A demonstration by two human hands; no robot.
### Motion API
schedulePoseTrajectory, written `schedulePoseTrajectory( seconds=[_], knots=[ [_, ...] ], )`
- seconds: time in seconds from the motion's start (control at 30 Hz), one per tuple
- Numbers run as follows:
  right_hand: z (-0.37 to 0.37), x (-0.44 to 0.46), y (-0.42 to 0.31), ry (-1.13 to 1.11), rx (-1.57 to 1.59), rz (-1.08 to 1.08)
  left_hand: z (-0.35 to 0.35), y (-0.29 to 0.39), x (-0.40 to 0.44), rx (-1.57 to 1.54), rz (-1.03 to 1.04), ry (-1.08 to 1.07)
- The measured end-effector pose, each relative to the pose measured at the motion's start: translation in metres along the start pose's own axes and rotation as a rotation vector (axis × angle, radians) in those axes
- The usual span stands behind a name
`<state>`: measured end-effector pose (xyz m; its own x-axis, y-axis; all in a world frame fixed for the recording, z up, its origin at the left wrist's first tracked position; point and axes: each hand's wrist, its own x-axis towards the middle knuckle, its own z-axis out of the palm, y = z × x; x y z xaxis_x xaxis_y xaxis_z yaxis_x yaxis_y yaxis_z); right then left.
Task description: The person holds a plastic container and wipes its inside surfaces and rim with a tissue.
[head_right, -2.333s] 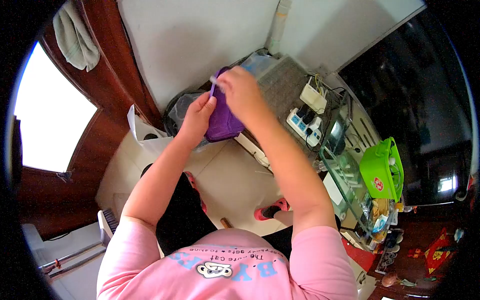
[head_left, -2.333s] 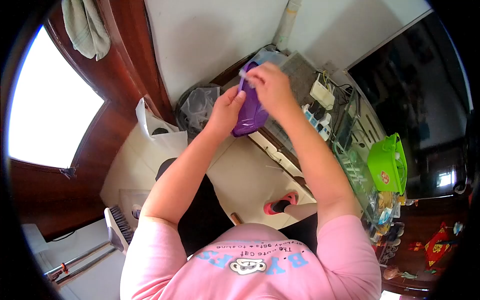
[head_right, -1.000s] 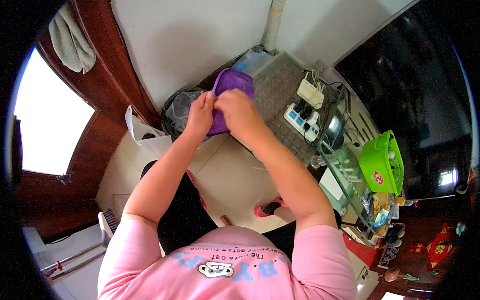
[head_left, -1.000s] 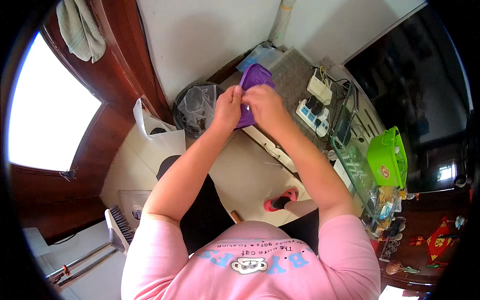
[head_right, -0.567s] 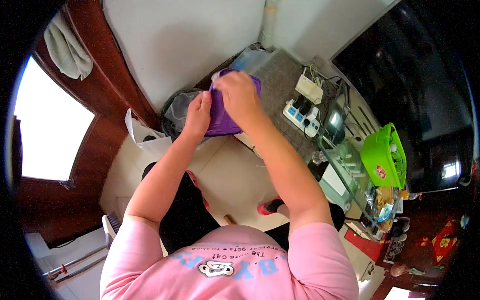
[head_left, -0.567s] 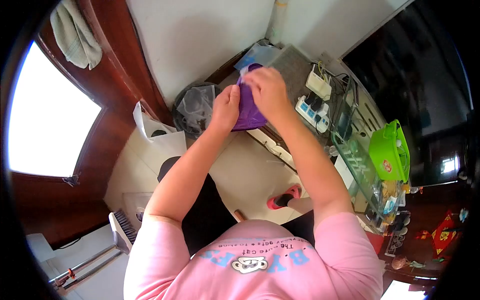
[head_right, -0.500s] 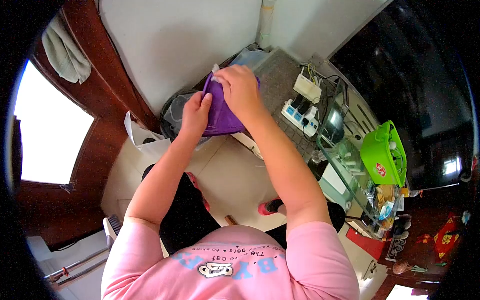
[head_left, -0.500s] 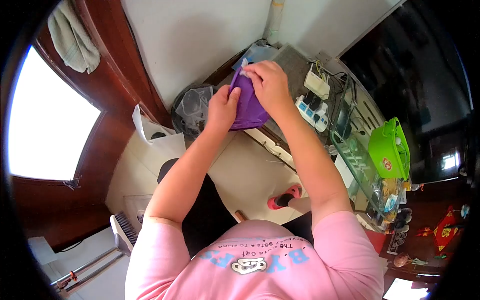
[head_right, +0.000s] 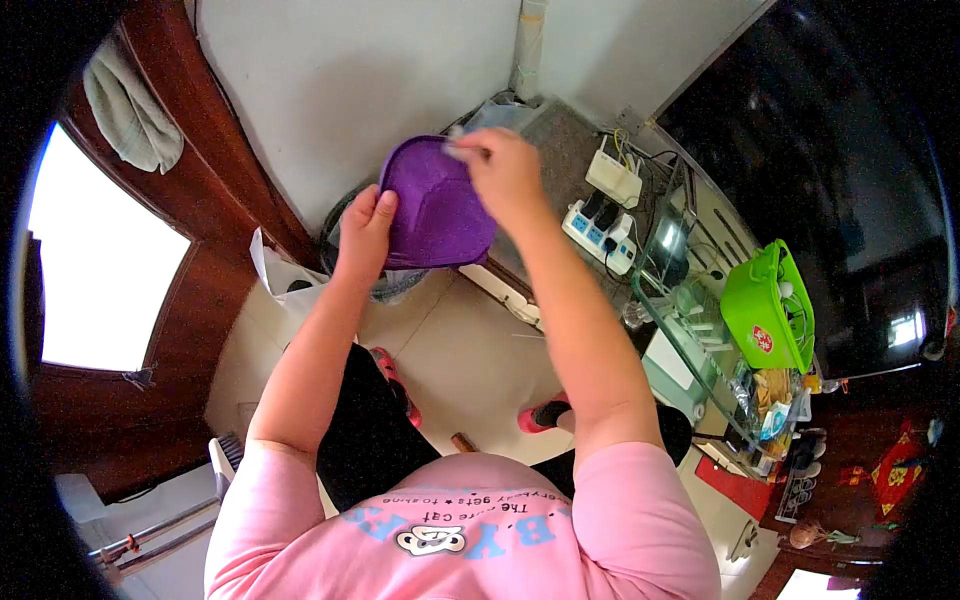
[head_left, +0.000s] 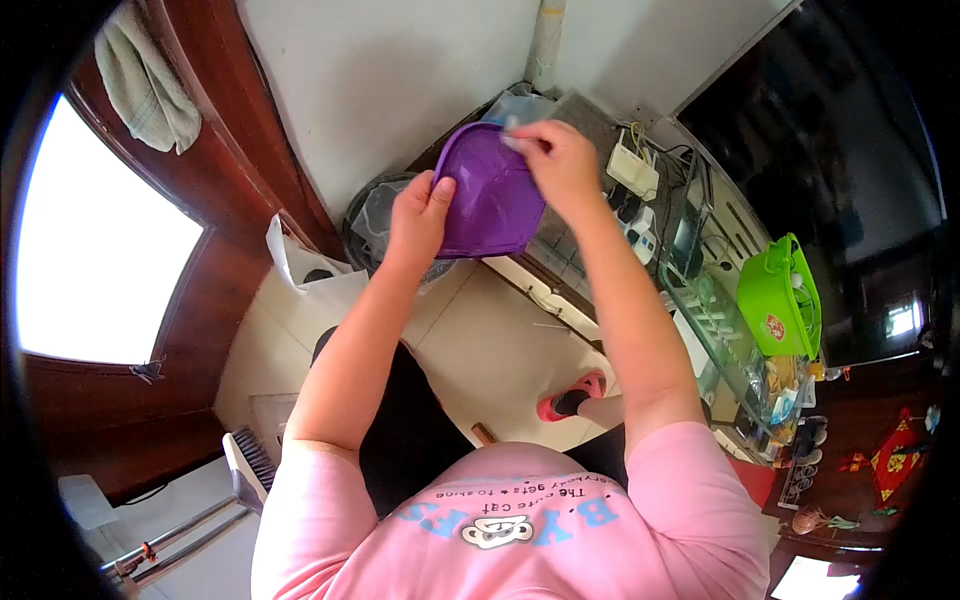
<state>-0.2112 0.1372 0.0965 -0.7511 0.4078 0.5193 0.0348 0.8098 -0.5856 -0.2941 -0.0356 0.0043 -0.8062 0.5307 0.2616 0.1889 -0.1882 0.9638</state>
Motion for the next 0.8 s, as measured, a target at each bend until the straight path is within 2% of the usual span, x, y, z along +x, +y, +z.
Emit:
schedulePoseTrajectory(
  seconds=[0.03,0.1,0.17,0.23,0.3,0.37,0.4,0.53,0.57,0.63,0.77,0.8],
  knots=[
    [-0.004,-0.001,0.019,0.001,0.049,0.091,-0.005,0.000,-0.002,-0.001,0.000,0.004],
    [-0.009,-0.007,0.036,-0.038,0.064,0.135,-0.011,0.006,-0.006,-0.067,-0.015,-0.091],
    [-0.012,-0.004,0.034,-0.013,0.044,0.065,-0.012,0.015,-0.009,-0.140,-0.040,-0.117],
    [-0.017,0.001,0.019,0.013,0.028,-0.008,-0.019,0.007,-0.005,-0.346,-0.073,-0.104],
    [-0.022,0.010,0.008,-0.150,0.139,0.153,-0.026,0.007,-0.008,-0.364,-0.065,-0.103],
    [-0.023,0.018,0.008,-0.238,0.072,0.081,-0.031,0.009,-0.011,-0.387,-0.063,-0.104],
    [-0.024,0.021,0.008,-0.323,0.007,0.014,-0.036,0.009,-0.011,-0.312,-0.052,-0.144],
    [-0.022,0.028,0.008,-0.307,-0.076,-0.131,-0.045,0.015,-0.006,-0.149,-0.031,-0.190],
    [-0.020,0.029,0.007,-0.314,-0.094,-0.149,-0.044,0.017,-0.005,-0.149,-0.033,-0.179],
    [-0.015,0.029,0.005,-0.334,-0.103,-0.171,-0.037,0.031,-0.005,-0.279,0.112,-0.022],
    [-0.001,0.029,0.001,-0.445,-0.270,-0.265,-0.053,0.023,0.000,-0.066,0.047,-0.065],
    [0.003,0.028,0.000,-0.476,-0.303,-0.295,-0.054,0.027,0.001,0.065,-0.030,-0.194]
  ],
)
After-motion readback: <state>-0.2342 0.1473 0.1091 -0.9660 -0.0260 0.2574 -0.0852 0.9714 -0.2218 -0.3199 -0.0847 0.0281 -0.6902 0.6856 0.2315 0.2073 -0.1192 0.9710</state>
